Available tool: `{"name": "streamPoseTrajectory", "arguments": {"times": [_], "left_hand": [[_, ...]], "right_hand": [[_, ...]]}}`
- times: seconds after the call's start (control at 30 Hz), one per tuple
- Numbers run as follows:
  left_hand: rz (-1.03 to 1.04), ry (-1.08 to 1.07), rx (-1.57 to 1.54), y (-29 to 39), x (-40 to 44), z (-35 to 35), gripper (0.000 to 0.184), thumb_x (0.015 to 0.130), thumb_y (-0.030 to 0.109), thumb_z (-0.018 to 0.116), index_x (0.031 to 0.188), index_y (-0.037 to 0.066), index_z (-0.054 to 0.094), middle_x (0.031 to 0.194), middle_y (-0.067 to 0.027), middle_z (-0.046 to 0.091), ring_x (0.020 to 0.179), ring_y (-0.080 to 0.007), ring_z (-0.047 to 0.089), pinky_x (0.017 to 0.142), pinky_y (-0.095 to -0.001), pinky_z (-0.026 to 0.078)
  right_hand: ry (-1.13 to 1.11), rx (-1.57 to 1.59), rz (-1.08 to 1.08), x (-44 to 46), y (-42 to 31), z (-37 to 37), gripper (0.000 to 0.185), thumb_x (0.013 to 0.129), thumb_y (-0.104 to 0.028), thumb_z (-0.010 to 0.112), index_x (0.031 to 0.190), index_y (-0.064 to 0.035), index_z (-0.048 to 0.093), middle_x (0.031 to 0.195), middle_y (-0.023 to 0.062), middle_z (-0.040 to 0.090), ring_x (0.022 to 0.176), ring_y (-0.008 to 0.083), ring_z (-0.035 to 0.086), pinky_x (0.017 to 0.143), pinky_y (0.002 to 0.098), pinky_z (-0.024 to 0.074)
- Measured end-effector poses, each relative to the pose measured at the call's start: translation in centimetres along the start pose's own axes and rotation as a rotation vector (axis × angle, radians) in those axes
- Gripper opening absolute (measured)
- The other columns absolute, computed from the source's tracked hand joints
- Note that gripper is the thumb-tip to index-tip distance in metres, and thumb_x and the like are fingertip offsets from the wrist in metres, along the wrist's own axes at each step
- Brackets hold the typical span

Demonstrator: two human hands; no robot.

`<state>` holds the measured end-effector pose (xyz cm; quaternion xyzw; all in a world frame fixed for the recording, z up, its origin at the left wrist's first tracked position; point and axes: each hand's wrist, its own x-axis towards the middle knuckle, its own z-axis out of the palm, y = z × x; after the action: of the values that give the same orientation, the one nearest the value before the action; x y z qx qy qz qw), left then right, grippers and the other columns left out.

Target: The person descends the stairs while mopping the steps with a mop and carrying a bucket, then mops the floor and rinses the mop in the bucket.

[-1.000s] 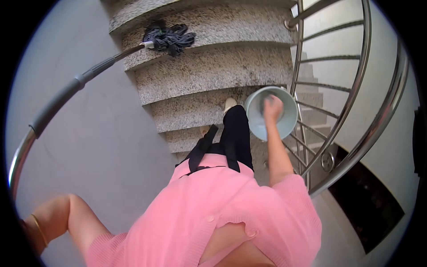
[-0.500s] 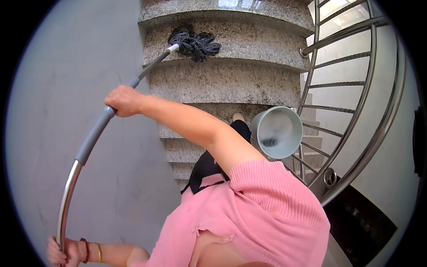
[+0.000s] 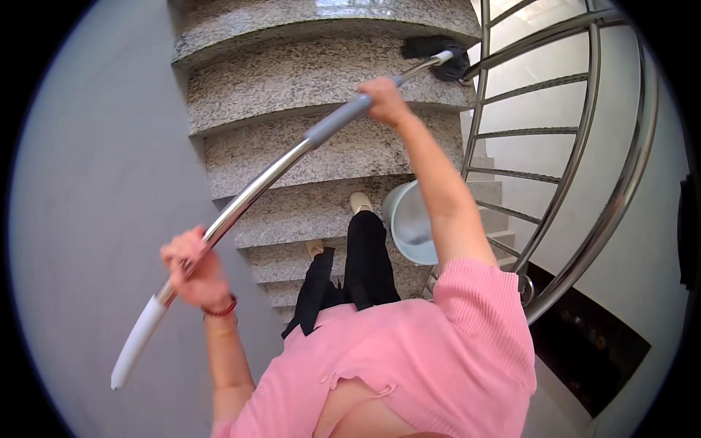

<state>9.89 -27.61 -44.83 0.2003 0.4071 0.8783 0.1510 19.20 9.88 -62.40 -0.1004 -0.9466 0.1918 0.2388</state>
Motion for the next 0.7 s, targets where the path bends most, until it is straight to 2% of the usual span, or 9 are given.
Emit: {"name": "streamPoseTrajectory", "arguments": {"times": [0.03,0.13,0.3,0.4,0.47,0.57,0.6,0.63,0.7], "left_hand": [[-0.030,0.006,-0.005,-1.8,-0.1,1.8,0.012,0.077,0.015,0.037,0.068,0.008,0.037,0.062,-0.0034,0.038,0.065,-0.0159,0.039,0.078,-0.0335,0.034],[-0.090,-0.209,0.117,-4.5,0.9,5.6,0.013,0.078,0.015,0.036,0.069,0.007,0.037,0.064,-0.0040,0.039,0.070,-0.0180,0.042,0.084,-0.0364,0.032],[-0.069,-0.502,0.256,-0.8,0.7,5.3,0.011,0.075,0.007,0.042,0.066,0.007,0.038,0.066,-0.0039,0.039,0.068,-0.0181,0.041,0.088,-0.0400,0.029],[0.033,-0.493,0.366,4.2,0.5,3.9,0.012,0.073,0.007,0.047,0.063,0.006,0.040,0.063,-0.0045,0.042,0.061,-0.0174,0.043,0.080,-0.0422,0.033],[0.108,-0.538,0.299,12.2,1.6,0.7,0.012,0.070,0.011,0.047,0.062,0.007,0.040,0.062,-0.0045,0.042,0.059,-0.0163,0.042,0.072,-0.0381,0.034],[0.216,-0.496,0.399,21.8,1.1,-1.4,0.017,0.070,0.019,0.046,0.057,0.013,0.037,0.057,0.0012,0.038,0.050,-0.0097,0.035,0.058,-0.0282,0.024],[0.224,-0.524,0.404,25.1,1.1,-2.0,0.016,0.071,0.018,0.044,0.058,0.012,0.036,0.058,0.0005,0.037,0.053,-0.0104,0.036,0.060,-0.0288,0.025],[0.277,-0.569,0.398,27.4,0.9,-3.0,0.015,0.071,0.017,0.042,0.058,0.012,0.036,0.059,-0.0002,0.037,0.056,-0.0111,0.036,0.063,-0.0293,0.025],[0.391,-0.504,0.427,31.0,-0.5,-1.1,0.017,0.071,0.019,0.043,0.057,0.012,0.035,0.056,0.0006,0.035,0.055,-0.0110,0.036,0.062,-0.0291,0.024]], "right_hand": [[-0.079,-0.146,0.174,-2.2,3.4,-3.4,0.009,0.057,-0.006,0.056,0.065,-0.0116,0.054,0.067,0.0070,0.054,0.071,0.0278,0.051,0.067,0.0353,0.0376],[0.071,-0.120,0.172,-4.0,7.2,-5.0,0.014,0.058,-0.007,0.056,0.071,-0.0105,0.053,0.072,0.0065,0.054,0.074,0.0272,0.049,0.068,0.0354,0.0365],[0.119,-0.143,0.173,-4.1,4.2,-6.0,0.012,0.058,-0.008,0.058,0.069,-0.0097,0.053,0.071,0.0074,0.054,0.074,0.0268,0.049,0.068,0.0359,0.0368],[0.218,-0.058,0.158,-2.3,-3.0,-3.9,0.009,0.059,-0.012,0.060,0.065,-0.0118,0.054,0.068,0.0064,0.054,0.071,0.0259,0.050,0.066,0.0362,0.0372],[0.273,0.011,0.095,0.2,-8.1,-3.4,0.011,0.057,-0.011,0.061,0.064,-0.0116,0.053,0.066,0.0062,0.054,0.067,0.0258,0.051,0.064,0.0355,0.0374],[0.350,0.154,0.023,3.6,-18.5,-0.1,0.009,0.058,-0.010,0.060,0.061,-0.0111,0.051,0.062,0.0059,0.052,0.063,0.0235,0.051,0.061,0.0346,0.0371],[0.317,0.158,0.044,3.6,-19.9,-0.3,0.009,0.059,-0.010,0.059,0.062,-0.0114,0.051,0.062,0.0045,0.052,0.064,0.0229,0.051,0.062,0.0338,0.0367],[0.423,0.209,-0.014,5.4,-23.6,1.7,0.010,0.059,-0.010,0.059,0.064,-0.0115,0.051,0.063,0.0037,0.051,0.066,0.0227,0.050,0.064,0.0335,0.0362],[0.351,0.362,-0.038,7.2,-28.7,2.4,0.011,0.059,-0.010,0.059,0.066,-0.0113,0.050,0.064,0.0038,0.051,0.068,0.0229,0.050,0.066,0.0334,0.0360]]}}
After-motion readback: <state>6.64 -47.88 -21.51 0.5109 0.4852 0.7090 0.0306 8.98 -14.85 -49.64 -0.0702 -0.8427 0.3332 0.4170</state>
